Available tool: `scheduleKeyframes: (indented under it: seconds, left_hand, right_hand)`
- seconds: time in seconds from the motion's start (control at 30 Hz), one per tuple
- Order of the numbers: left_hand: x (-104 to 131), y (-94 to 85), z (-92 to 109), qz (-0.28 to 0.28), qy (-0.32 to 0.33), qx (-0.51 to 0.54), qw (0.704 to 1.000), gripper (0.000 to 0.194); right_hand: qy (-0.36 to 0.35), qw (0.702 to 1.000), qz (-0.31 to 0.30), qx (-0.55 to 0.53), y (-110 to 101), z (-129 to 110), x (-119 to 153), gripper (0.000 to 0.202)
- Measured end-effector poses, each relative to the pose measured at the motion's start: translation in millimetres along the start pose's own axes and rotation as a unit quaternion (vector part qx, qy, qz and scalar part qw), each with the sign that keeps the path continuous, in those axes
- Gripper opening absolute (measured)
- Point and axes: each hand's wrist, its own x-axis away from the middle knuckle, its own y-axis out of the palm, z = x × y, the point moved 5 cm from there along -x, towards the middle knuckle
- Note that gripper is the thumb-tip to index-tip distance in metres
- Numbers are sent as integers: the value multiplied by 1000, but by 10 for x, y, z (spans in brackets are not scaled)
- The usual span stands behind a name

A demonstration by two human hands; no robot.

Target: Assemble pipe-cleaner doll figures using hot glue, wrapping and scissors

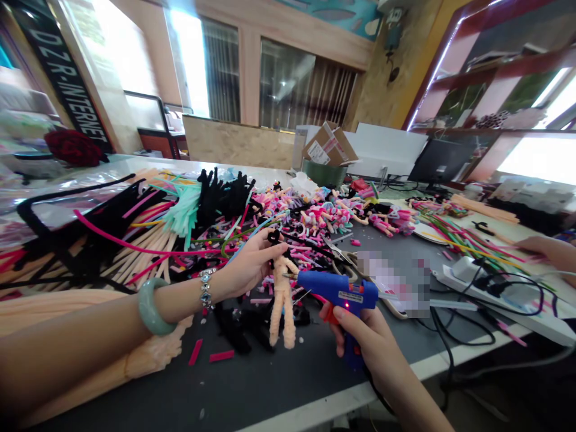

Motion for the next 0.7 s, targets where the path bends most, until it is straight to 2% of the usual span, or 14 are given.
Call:
scheduleKeyframes:
  seconds: [0.2, 0.33, 0.7]
  left_hand:
    - [2, -7, 0, -8, -2, -7, 1000, 35]
    - [5, -13, 1, -11, -4, -10, 1000, 34]
    - [-8, -23, -8, 5, -9, -1, 1000, 36]
  right_hand:
    - [12, 1000, -12, -2, 8, -1, 9, 40]
    - [5, 1000, 4, -6, -1, -14, 17, 36]
    - [2, 997, -58, 47, -28, 29, -32, 42]
